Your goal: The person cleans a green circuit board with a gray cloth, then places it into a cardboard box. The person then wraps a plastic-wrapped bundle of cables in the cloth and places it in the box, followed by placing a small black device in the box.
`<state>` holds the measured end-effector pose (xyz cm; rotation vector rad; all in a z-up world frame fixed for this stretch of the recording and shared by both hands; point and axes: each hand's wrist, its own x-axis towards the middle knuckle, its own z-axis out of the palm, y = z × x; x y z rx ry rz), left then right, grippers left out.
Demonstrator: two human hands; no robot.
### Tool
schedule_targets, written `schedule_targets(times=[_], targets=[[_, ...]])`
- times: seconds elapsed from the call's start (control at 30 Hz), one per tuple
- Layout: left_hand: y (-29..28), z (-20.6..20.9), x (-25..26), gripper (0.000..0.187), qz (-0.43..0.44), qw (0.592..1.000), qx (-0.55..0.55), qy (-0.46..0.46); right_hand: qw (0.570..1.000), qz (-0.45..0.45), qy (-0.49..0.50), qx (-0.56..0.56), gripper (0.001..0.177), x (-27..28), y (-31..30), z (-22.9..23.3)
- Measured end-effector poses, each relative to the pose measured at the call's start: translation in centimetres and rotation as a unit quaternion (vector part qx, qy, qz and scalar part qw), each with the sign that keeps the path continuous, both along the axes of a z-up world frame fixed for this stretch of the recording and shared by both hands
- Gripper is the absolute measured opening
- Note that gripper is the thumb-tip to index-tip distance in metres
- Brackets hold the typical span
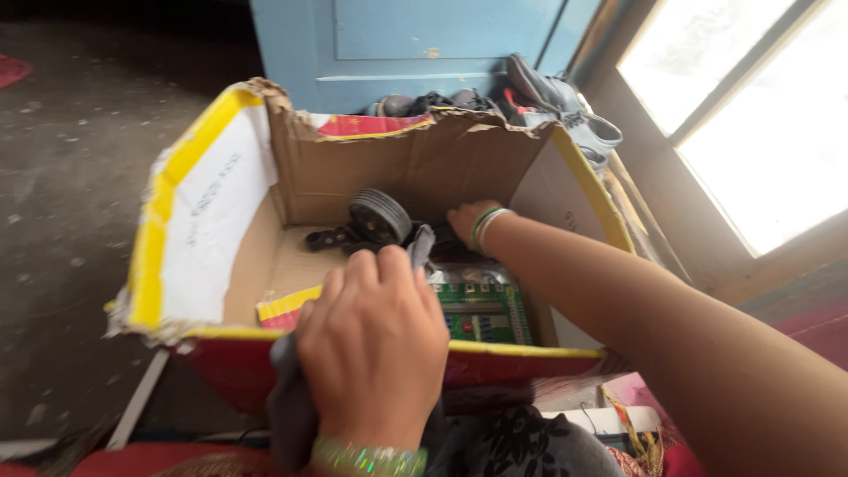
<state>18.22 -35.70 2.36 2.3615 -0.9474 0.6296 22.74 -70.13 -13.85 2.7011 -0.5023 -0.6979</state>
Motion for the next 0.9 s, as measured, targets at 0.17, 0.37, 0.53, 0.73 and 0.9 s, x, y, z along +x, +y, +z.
schedule_targets(times=[0.17,0.37,0.53,0.73,0.9], targets=[[-0.3,-0.7,0.5,0.018,-0.021,0.999,-0.037,0.013,0.998,-0.007,-0.062,0.019,0.07,-0.1,2.8,7.3],[4.1,-0.3,-1.1,0.02,-0.144,0.962,-0.23,0.02,0.931,0.269,-0.232,0.084,0.072,-3.3,14.6,18.9],[15.9,-1.1,-3.9,0.027,-0.078,0.932,-0.349,0.056,0.955,0.217,-0.2,0.015,0.052,-7.4,27.6,25.9],[34.6,-1.0,-4.0,0.033,0.152,0.863,-0.464,0.129,0.905,0.362,-0.169,0.145,0.048,-7.1,42.0,26.9],[48.6,-4.3,-3.6,0.031,0.316,0.75,-0.581,0.008,0.866,0.461,-0.139,0.132,0.047,-2.3,56.4,21.5]])
